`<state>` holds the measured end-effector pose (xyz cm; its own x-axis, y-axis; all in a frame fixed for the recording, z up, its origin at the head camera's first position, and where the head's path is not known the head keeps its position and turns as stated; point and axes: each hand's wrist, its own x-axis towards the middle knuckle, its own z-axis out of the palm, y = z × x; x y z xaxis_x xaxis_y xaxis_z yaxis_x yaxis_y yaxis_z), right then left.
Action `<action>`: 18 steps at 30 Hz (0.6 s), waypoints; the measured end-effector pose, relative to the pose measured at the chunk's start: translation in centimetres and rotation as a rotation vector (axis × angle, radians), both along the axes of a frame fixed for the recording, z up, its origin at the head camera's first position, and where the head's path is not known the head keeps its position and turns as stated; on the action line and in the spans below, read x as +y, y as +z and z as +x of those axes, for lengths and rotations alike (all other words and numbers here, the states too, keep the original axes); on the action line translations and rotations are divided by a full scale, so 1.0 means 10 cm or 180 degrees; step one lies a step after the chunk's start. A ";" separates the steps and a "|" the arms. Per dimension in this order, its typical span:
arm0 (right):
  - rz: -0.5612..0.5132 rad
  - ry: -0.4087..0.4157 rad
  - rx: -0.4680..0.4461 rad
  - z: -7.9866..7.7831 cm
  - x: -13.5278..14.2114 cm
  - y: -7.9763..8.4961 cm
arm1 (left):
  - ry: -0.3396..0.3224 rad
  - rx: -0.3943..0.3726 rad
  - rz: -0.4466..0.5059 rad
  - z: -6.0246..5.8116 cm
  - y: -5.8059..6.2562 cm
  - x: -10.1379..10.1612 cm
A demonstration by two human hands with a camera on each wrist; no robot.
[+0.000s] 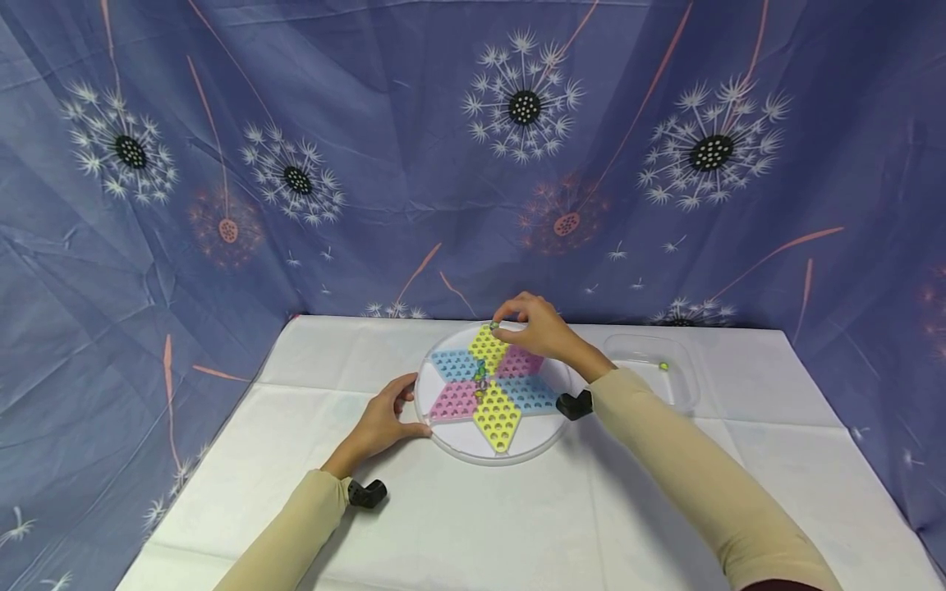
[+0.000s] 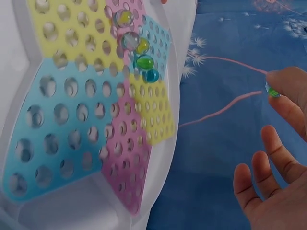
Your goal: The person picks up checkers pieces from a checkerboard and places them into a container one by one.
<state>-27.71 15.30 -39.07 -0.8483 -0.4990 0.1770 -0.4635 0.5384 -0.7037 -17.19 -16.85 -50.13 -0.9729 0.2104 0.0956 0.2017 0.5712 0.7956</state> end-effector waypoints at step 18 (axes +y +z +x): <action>0.0091 -0.0375 0.0092 0.15 0.68 -0.03 | -0.0027 0.0025 0.0030 0.01 -0.01 0.00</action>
<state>-26.20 22.07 -39.41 -0.8961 -0.4014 0.1894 -0.4158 0.6101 -0.6745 -17.11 -16.87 -50.22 -0.9703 0.2176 0.1053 0.2127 0.5618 0.7994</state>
